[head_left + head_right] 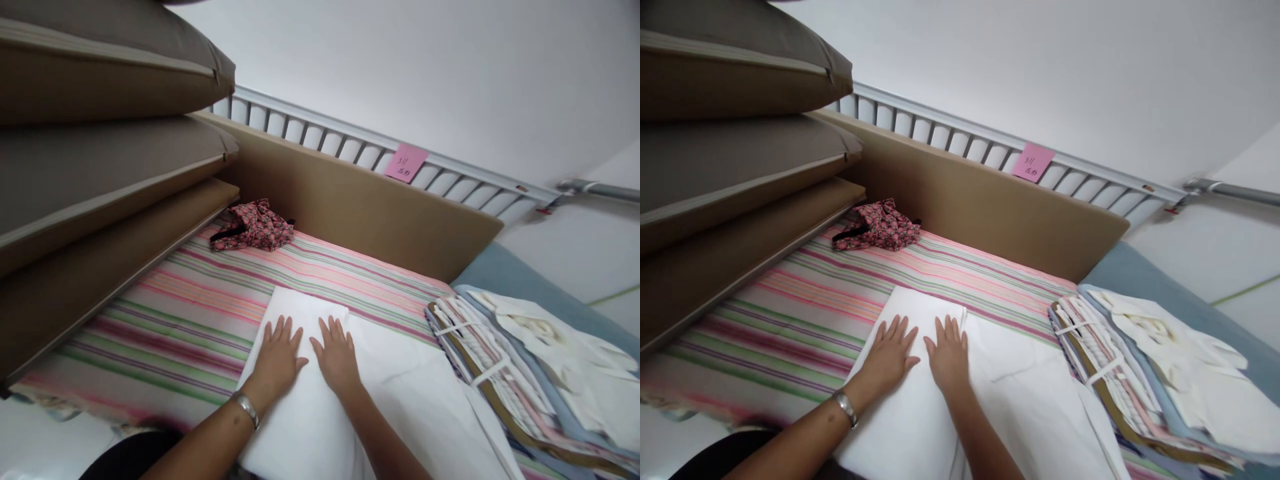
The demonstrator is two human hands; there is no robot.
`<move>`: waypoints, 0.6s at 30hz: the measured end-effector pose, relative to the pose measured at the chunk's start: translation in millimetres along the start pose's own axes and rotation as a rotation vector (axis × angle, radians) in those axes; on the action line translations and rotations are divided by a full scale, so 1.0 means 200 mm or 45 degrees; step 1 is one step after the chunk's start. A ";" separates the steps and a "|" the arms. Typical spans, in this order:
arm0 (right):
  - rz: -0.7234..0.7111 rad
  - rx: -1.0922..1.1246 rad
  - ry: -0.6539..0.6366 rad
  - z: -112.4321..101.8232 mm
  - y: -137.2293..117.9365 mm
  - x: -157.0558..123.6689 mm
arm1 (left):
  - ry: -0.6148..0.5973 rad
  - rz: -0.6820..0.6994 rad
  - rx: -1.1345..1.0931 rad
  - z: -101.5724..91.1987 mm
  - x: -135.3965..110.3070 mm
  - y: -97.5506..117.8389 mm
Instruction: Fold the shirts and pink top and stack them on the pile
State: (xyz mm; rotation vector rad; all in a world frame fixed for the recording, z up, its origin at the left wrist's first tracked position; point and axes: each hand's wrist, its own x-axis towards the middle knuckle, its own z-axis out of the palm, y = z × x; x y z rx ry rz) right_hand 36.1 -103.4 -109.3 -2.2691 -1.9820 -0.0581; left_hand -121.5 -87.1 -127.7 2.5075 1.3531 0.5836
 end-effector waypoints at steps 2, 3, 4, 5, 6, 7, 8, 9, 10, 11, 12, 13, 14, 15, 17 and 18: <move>0.029 -0.034 -0.046 0.07 0.03 -0.01 | 0.012 0.029 0.021 0.03 -0.02 -0.01; 0.030 -0.036 -0.052 0.09 0.05 -0.02 | 0.020 0.040 0.029 0.04 -0.02 -0.01; 0.023 -0.024 -0.050 0.10 0.06 -0.02 | 0.028 0.048 0.036 0.05 -0.03 -0.01; 0.018 0.002 -0.042 0.11 0.06 -0.02 | 0.037 0.049 0.042 0.05 -0.03 -0.02; 0.020 0.054 -0.035 0.11 0.06 -0.02 | 0.042 0.050 0.046 0.04 -0.03 -0.02; 0.026 0.125 -0.034 0.10 0.06 -0.01 | 0.043 0.053 0.046 0.03 -0.03 -0.02; 0.034 0.205 -0.037 0.09 0.06 0.00 | 0.036 0.060 0.044 0.02 -0.03 -0.01; 0.043 0.285 -0.046 0.07 0.06 0.01 | 0.025 0.068 0.040 0.00 -0.03 -0.01; 0.050 0.357 -0.056 0.05 0.07 0.02 | 0.013 0.072 0.037 -0.02 -0.05 0.00; 0.053 0.419 -0.059 0.02 0.08 0.02 | 0.005 0.073 0.034 -0.04 -0.07 0.01; 0.048 0.470 -0.052 -0.02 0.10 0.01 | 0.005 0.072 0.030 -0.06 -0.10 0.02; 0.041 0.517 -0.030 -0.06 0.12 -0.01 | 0.015 0.075 0.024 -0.08 -0.15 0.05; 0.036 0.575 0.003 -0.10 0.15 -0.04 | 0.028 0.090 0.014 -0.10 -0.22 0.07; 0.033 0.636 0.041 -0.14 0.18 -0.09 | 0.038 0.125 -0.001 -0.11 -0.30 0.11; 0.044 0.746 0.109 -0.20 0.25 -0.24 | 0.030 0.230 -0.032 -0.12 -0.48 0.19; 0.063 0.805 0.130 -0.22 0.28 -0.32 | 0.019 0.275 -0.039 -0.11 -0.57 0.23</move>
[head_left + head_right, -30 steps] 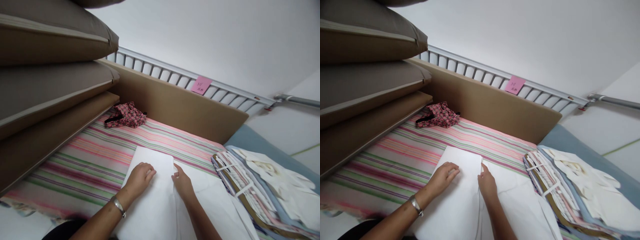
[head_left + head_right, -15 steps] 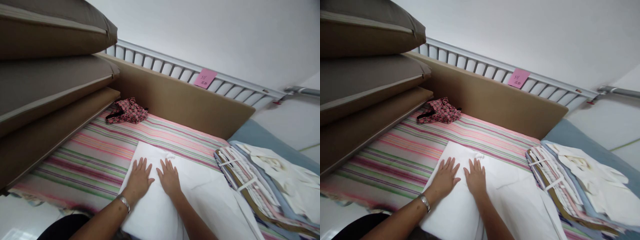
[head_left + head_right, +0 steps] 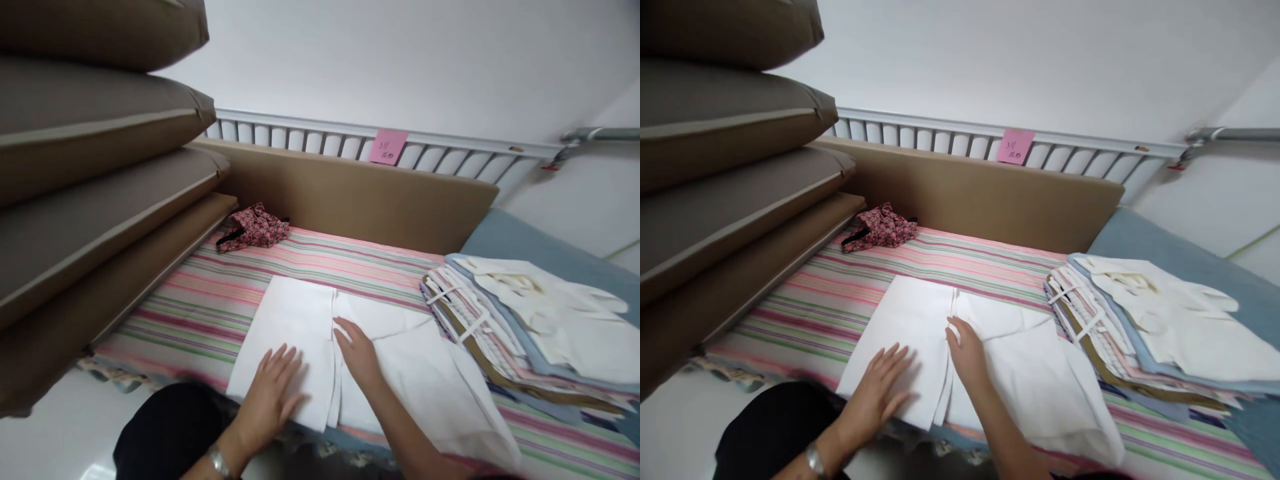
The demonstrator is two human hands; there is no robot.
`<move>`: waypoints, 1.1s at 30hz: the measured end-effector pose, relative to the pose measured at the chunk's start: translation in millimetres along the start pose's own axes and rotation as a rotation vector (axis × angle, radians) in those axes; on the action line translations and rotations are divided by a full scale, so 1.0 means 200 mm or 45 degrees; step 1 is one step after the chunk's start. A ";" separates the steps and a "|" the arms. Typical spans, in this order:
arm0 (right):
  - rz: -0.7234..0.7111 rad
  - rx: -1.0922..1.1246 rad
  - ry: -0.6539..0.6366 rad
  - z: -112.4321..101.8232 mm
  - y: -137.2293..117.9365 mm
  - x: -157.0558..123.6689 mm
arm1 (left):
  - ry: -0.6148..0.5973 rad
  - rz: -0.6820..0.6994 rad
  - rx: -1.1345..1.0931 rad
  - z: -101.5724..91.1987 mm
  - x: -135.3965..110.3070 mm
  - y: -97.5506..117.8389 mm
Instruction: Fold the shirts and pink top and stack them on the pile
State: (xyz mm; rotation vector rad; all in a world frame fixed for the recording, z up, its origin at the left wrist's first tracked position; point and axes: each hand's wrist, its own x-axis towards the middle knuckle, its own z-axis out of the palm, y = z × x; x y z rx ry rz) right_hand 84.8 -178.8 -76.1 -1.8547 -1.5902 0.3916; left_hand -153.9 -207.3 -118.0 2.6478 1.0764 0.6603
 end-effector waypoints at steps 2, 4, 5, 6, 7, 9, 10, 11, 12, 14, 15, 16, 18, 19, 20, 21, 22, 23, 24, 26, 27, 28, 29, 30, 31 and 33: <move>0.094 0.186 -0.002 -0.06 0.04 -0.16 | -0.025 0.032 0.014 0.03 -0.14 0.10; 0.290 0.464 -0.068 -0.08 0.09 -0.30 | -0.036 0.006 0.063 0.08 -0.23 0.18; 0.404 0.600 -0.117 -0.08 0.11 -0.36 | -0.036 -0.006 0.091 0.09 -0.24 0.20; 0.512 0.703 -0.165 -0.07 0.13 -0.41 | -0.032 -0.010 0.115 0.11 -0.24 0.21; 0.599 0.759 -0.205 -0.06 0.14 -0.45 | -0.022 -0.007 0.134 0.12 -0.23 0.21; 0.694 0.779 -0.272 -0.03 0.16 -0.51 | 0.009 -0.008 0.160 0.14 -0.19 0.21; 0.708 0.758 -0.308 -0.01 0.16 -0.53 | 0.020 -0.021 0.168 0.15 -0.17 0.20; 0.708 0.732 -0.341 0.00 0.16 -0.54 | 0.023 -0.041 0.173 0.16 -0.15 0.20; 0.699 0.708 -0.372 0.01 0.16 -0.55 | 0.017 -0.063 0.177 0.17 -0.14 0.20; 0.672 0.661 -0.408 0.04 0.16 -0.58 | -0.011 -0.102 0.176 0.19 -0.12 0.20; 0.659 0.644 -0.416 0.05 0.16 -0.59 | -0.026 -0.120 0.173 0.20 -0.12 0.20; 0.646 0.627 -0.417 0.06 0.17 -0.59 | -0.040 -0.141 0.169 0.20 -0.11 0.21; 0.597 0.580 -0.424 0.07 0.17 -0.61 | -0.071 -0.199 0.155 0.20 -0.10 0.22; 0.569 0.561 -0.426 0.08 0.18 -0.62 | -0.089 -0.234 0.141 0.19 -0.09 0.22; 0.525 0.527 -0.420 0.07 0.18 -0.63 | -0.107 -0.268 0.122 0.18 -0.08 0.23; 0.455 0.464 -0.401 0.06 0.18 -0.64 | -0.123 -0.299 0.097 0.17 -0.07 0.23; 0.362 0.367 -0.372 0.05 0.18 -0.65 | -0.135 -0.327 0.067 0.16 -0.06 0.24; 0.260 0.244 -0.341 0.03 0.17 -0.66 | -0.147 -0.348 0.033 0.14 -0.05 0.24; 0.161 0.109 -0.314 0.02 0.16 -0.66 | -0.160 -0.362 -0.006 0.13 -0.04 0.25; 0.014 -0.131 -0.292 0.00 0.15 -0.67 | -0.188 -0.372 -0.083 0.10 -0.02 0.25; -0.022 -0.206 -0.300 -0.01 0.15 -0.67 | -0.200 -0.376 -0.116 0.09 -0.02 0.26; -0.054 -0.260 -0.308 -0.01 0.14 -0.67 | -0.207 -0.382 -0.140 0.08 -0.01 0.26; -0.093 -0.307 -0.309 -0.01 0.14 -0.68 | -0.206 -0.395 -0.156 0.08 -0.01 0.26; -0.145 -0.348 -0.302 0.00 0.13 -0.68 | -0.197 -0.413 -0.165 0.08 -0.01 0.26; -0.205 -0.386 -0.291 0.01 0.13 -0.68 | -0.185 -0.429 -0.167 0.09 -0.01 0.26; -0.340 -0.463 -0.266 0.04 0.12 -0.69 | -0.169 -0.438 -0.154 0.10 -0.01 0.27</move>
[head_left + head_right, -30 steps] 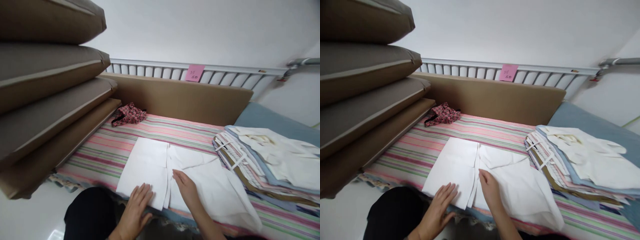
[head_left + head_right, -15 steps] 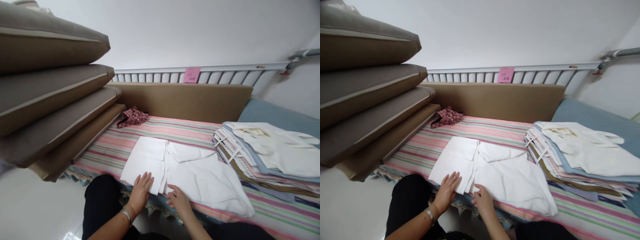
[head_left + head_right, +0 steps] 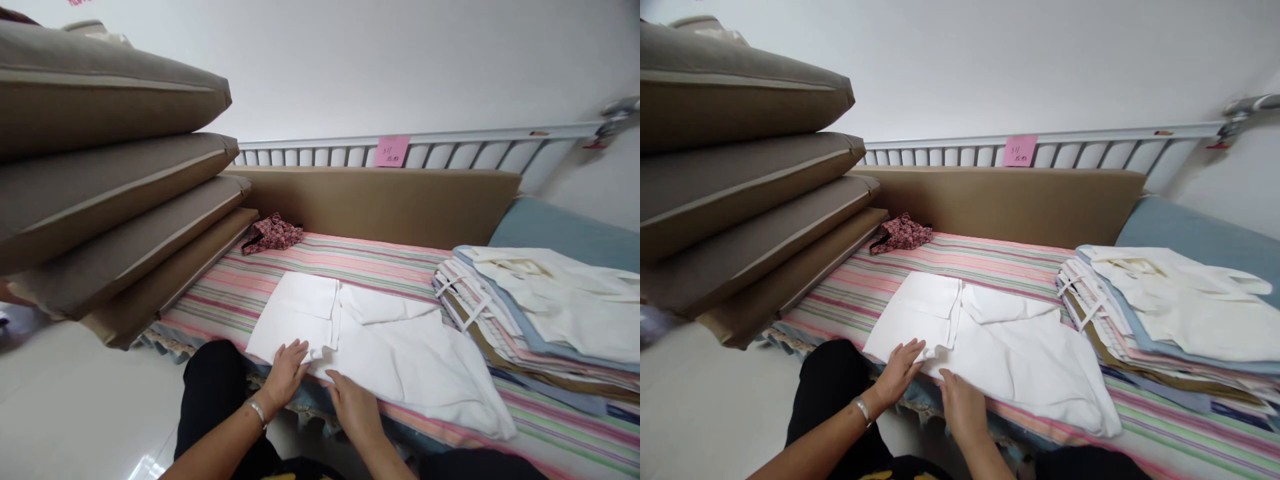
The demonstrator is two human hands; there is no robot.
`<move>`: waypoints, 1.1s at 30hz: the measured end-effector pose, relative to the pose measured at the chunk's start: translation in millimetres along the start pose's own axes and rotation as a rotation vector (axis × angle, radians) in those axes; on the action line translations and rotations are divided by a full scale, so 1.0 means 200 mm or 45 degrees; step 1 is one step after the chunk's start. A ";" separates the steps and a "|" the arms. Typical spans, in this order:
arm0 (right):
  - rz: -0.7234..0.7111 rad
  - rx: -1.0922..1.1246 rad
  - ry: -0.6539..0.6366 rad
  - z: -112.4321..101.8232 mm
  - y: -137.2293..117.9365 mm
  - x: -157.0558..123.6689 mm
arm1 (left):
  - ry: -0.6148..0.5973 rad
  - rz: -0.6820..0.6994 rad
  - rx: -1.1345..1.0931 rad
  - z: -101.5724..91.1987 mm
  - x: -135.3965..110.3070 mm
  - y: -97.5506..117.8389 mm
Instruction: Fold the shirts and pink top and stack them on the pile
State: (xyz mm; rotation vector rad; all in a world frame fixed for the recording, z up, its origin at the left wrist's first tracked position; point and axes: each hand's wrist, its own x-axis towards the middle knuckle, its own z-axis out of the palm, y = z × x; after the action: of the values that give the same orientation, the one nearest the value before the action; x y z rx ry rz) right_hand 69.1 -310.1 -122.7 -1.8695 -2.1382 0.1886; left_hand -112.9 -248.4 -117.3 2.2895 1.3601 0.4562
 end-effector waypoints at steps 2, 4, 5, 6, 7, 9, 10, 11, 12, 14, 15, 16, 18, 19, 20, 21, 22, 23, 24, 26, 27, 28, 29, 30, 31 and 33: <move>-0.111 -0.104 0.031 0.02 -0.02 0.01 | 0.012 0.012 0.050 0.02 -0.01 0.01; -0.164 -0.210 0.055 0.04 -0.03 0.03 | 0.017 0.021 0.124 0.03 -0.02 0.03; -0.166 -0.258 0.068 0.05 -0.03 0.04 | 0.015 0.019 0.154 0.04 -0.03 0.04; -0.165 -0.294 0.080 0.05 -0.03 0.06 | 0.012 0.011 0.173 0.04 -0.03 0.05; -0.165 -0.318 0.093 0.06 -0.03 0.07 | 0.007 0.001 0.177 0.04 -0.03 0.06; -0.184 -0.335 0.118 0.07 -0.03 0.09 | 0.003 -0.016 0.156 0.03 -0.03 0.09; -0.202 -0.334 0.132 0.07 -0.02 0.09 | 0.013 -0.018 0.139 0.02 -0.03 0.10; -0.221 -0.330 0.147 0.07 -0.02 0.09 | 0.031 -0.015 0.123 0.02 -0.03 0.10; -0.237 -0.328 0.165 0.08 -0.02 0.10 | 0.051 -0.011 0.110 0.02 -0.03 0.11; -0.267 -0.322 0.207 0.08 -0.01 0.09 | 0.077 -0.013 0.090 0.03 -0.02 0.11; -0.285 -0.315 0.223 0.09 -0.01 0.09 | 0.077 -0.019 0.081 0.05 -0.02 0.11; -0.300 -0.311 0.236 0.09 0.00 0.09 | 0.069 -0.024 0.073 0.07 -0.02 0.10; -0.331 -0.302 0.254 0.10 0.01 0.09 | 0.050 -0.023 0.058 0.10 -0.02 0.08; -0.344 -0.296 0.259 0.10 0.01 0.09 | 0.049 -0.018 0.055 0.12 -0.02 0.07; -0.351 -0.292 0.262 0.10 0.01 0.09 | 0.052 -0.015 0.058 0.14 -0.02 0.06; -0.353 -0.288 0.261 0.10 0.02 0.09 | 0.061 -0.010 0.066 0.15 -0.01 0.05; -0.351 -0.281 0.256 0.11 0.02 0.08 | 0.066 0.001 0.082 0.17 -0.01 0.04; -0.344 -0.272 0.246 0.11 0.02 0.08 | 0.069 0.018 0.105 0.19 -0.01 0.03; -0.337 -0.258 0.233 0.11 0.01 0.08 | 0.071 0.041 0.135 0.20 -0.01 0.02; -0.336 -0.183 0.198 0.10 0.00 0.06 | 0.084 0.096 0.208 0.23 0.00 0.01; -0.339 -0.117 0.185 0.09 -0.01 0.05 | 0.100 0.117 0.243 0.24 -0.01 0.01; -0.343 -0.033 0.180 0.07 -0.03 0.05 | 0.120 0.135 0.270 0.25 -0.01 0.01; -0.343 0.061 0.189 0.05 -0.04 0.05 | 0.137 0.159 0.281 0.25 -0.01 0.01; -0.338 0.158 0.206 0.01 -0.06 0.05 | 0.136 0.202 0.274 0.25 -0.02 0.02; -0.330 0.251 0.234 -0.03 -0.07 0.06 | 0.115 0.264 0.248 0.23 -0.03 0.03; -0.317 0.400 0.311 -0.11 -0.10 0.11 | 0.042 0.409 0.166 0.17 -0.03 0.05</move>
State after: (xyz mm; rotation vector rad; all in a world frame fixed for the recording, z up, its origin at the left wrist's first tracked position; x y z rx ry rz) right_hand 54.1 -294.1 -92.3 -1.3662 -2.0146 0.2148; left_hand -91.8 -264.7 -141.7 2.6325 1.0654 0.5200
